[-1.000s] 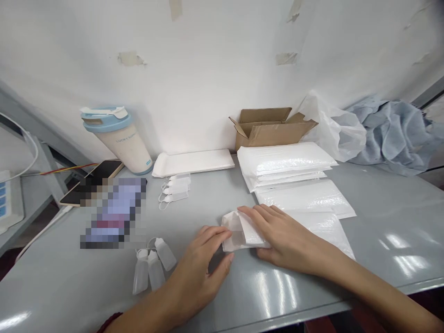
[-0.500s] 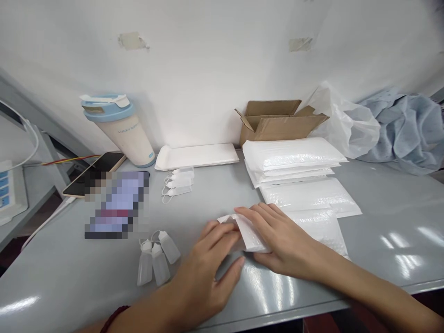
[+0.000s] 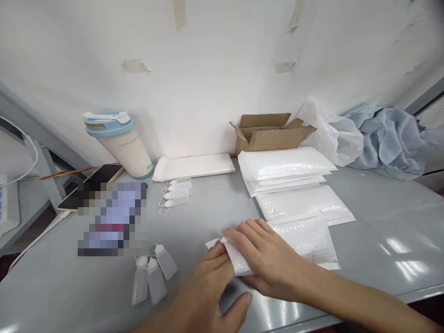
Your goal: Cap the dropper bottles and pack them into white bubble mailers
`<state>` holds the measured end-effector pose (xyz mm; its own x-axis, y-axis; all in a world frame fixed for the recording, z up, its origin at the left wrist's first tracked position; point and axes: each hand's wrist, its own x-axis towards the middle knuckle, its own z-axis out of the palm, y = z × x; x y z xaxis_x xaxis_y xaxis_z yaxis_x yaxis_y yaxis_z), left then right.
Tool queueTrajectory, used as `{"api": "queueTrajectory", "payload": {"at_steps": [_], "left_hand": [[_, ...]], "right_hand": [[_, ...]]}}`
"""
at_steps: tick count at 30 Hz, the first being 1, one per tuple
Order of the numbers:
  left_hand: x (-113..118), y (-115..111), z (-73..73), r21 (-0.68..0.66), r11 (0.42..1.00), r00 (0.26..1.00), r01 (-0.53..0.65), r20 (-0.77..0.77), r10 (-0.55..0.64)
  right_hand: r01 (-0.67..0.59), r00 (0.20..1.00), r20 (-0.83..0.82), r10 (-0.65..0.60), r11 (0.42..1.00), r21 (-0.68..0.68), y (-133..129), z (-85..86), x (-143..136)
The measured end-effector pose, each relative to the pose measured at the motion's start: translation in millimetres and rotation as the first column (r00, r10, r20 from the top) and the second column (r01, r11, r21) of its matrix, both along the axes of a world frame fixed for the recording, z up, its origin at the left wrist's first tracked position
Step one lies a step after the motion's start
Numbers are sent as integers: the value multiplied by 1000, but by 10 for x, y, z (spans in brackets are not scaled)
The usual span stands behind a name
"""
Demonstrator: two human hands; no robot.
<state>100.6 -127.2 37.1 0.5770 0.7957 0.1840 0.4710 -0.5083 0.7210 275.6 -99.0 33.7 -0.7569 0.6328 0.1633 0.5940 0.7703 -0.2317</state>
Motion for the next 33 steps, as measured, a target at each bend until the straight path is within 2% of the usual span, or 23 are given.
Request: {"api": "queueTrajectory", "payload": {"at_steps": [2, 4, 6, 8, 10, 11, 13, 15, 18, 20, 22, 24, 25, 27, 28, 30, 31, 32, 33], "left_hand": [[-11, 9, -11, 21, 1000, 999, 12, 42, -13], [-57, 45, -23, 58, 998, 997, -25, 70, 21], [-123, 101, -24, 122, 981, 987, -148, 84, 139], [-181, 158, -15, 156, 934, 947, -321, 73, 313], [-206, 198, -7, 75, 896, 899, -437, 15, 437], [-205, 210, -5, -12, 894, 894, -448, -22, 448], [-185, 220, -10, -225, 897, 924, -382, -54, 380], [-164, 226, -18, -398, 865, 945, -306, -17, 326], [-172, 252, -11, -527, 786, 905, -324, 68, 419], [-194, 278, 10, -595, 733, 863, -329, 126, 489], [-206, 293, 35, -665, 695, 839, -275, 188, 511], [-200, 284, 52, -704, 679, 839, -208, 228, 494], [-193, 270, 53, -701, 685, 850, -199, 225, 477], [-181, 227, 40, -609, 746, 877, -271, 164, 452], [-178, 201, 27, -514, 794, 888, -324, 125, 443], [-182, 148, -7, -230, 891, 903, -391, 94, 420], [-187, 125, -23, -62, 924, 917, -377, 117, 382], [-191, 104, -37, 113, 934, 935, -340, 147, 322], [-193, 88, -47, 273, 919, 955, -285, 160, 248]], "right_hand": [[-2, 1000, 10, 2, 1000, -6, -1, -7, 0], [14, 1000, 13, -14, 1000, 3, 10, -13, 18], [43, 999, 7, -43, 999, 19, 21, -13, 46], [68, 998, -4, -68, 997, 32, 25, -2, 69], [71, 997, -15, -71, 997, 24, 19, 21, 79], [67, 998, -21, -66, 998, 13, 15, 35, 79], [48, 998, -35, -49, 999, -7, 9, 63, 78], [40, 998, -47, -40, 999, -1, 9, 76, 77], [89, 995, -61, -80, 981, 170, -1, 49, 68], [127, 991, -91, -99, 913, 387, -39, 9, 41], [135, 989, -120, -81, 811, 569, -100, -28, -2], [120, 992, -110, -64, 759, 640, -158, -52, -46], [115, 993, -100, -66, 752, 649, -178, -59, -62], [114, 993, -83, -79, 749, 653, -192, -66, -75], [119, 993, -82, -87, 749, 651, -186, -67, -71], [116, 993, -78, -86, 751, 650, -159, -62, -52], [112, 994, -78, -80, 752, 650, -144, -56, -38], [108, 994, -82, -72, 754, 648, -130, -48, -24], [103, 994, -87, -60, 757, 646, -119, -38, -10]]}}
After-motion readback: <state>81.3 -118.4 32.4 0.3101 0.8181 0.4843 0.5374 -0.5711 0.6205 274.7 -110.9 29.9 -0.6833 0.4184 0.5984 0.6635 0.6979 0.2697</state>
